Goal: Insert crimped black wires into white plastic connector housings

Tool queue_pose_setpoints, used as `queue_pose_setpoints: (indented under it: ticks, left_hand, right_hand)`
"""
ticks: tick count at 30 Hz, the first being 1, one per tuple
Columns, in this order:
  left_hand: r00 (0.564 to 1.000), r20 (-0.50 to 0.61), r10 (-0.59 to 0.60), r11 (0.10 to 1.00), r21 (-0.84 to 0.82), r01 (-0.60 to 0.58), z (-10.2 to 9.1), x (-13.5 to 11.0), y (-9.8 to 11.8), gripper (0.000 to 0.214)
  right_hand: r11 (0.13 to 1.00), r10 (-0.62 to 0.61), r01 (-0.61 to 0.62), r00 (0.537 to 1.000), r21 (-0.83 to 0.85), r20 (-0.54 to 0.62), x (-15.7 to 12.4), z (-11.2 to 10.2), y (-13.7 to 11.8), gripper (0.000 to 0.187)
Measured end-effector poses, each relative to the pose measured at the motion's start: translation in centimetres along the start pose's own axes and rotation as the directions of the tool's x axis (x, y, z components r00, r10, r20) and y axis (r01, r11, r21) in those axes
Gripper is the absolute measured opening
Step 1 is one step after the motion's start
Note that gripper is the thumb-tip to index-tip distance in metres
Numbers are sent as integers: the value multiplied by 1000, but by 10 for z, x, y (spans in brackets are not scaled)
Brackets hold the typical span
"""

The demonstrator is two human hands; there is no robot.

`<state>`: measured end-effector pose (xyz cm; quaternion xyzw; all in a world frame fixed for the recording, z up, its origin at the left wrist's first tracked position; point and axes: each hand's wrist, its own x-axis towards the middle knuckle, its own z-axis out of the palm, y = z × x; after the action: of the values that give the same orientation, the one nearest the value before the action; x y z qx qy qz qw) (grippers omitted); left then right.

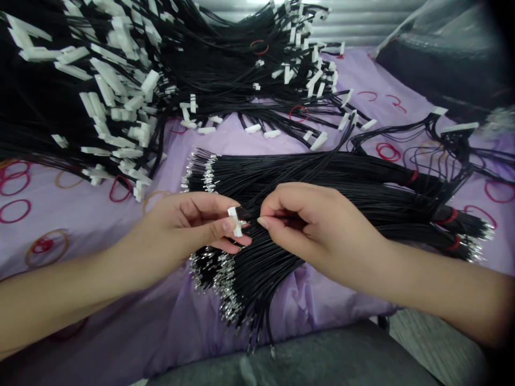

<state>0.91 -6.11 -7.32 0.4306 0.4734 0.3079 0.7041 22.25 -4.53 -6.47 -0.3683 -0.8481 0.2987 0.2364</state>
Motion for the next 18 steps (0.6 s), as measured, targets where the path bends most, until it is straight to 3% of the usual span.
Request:
queue_pose_setpoints:
  ticks: [18]
  left_hand:
    - [1000,-4,-6,1000,18,6,0,-1,0,7]
  right_hand:
    - [999,37,-37,999,12,33,0,-2,-1,15]
